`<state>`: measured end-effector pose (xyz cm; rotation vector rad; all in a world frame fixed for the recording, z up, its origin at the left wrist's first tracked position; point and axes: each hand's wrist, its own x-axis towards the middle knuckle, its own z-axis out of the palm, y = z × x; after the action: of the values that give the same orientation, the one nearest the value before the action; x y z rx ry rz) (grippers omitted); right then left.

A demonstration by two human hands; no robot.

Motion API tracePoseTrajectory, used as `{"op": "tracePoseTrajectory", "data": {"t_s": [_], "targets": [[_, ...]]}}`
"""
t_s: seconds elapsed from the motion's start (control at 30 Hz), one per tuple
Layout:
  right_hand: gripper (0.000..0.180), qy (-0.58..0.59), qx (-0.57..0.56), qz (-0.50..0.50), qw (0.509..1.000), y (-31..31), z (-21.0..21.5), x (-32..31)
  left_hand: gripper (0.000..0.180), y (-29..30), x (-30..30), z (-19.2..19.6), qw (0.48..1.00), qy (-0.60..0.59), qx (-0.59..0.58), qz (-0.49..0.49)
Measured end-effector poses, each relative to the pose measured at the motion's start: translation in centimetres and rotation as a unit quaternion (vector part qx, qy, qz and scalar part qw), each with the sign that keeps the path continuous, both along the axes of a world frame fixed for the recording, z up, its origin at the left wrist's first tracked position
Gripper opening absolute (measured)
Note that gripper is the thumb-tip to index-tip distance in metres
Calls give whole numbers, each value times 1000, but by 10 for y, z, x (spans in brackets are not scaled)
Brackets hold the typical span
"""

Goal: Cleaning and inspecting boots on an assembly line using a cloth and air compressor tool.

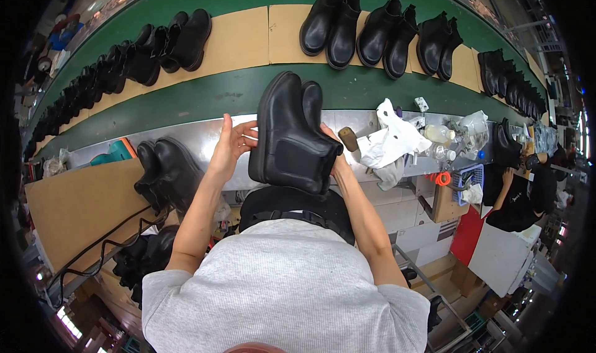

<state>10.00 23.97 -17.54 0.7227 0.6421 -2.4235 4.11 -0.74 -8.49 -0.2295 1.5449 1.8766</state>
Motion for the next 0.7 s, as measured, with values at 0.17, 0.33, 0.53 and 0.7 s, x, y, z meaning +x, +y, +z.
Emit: {"op": "tracePoseTrajectory", "data": {"t_s": [0.17,0.33,0.53,0.7], "targets": [[62,140,402,-44,904,-9,45,-7,64,13,1,-72,977,-130,152,69],[59,172,483,-54,857,-18,73,-25,38,57,-3,-39,932,-52,356,-47],[58,259,567,-19,781,-10,52,-11,46,53,10,-53,909,-141,386,65],[68,209,661,-62,718,-25,11,-6,67,19,-8,-168,973,77,151,157]]}}
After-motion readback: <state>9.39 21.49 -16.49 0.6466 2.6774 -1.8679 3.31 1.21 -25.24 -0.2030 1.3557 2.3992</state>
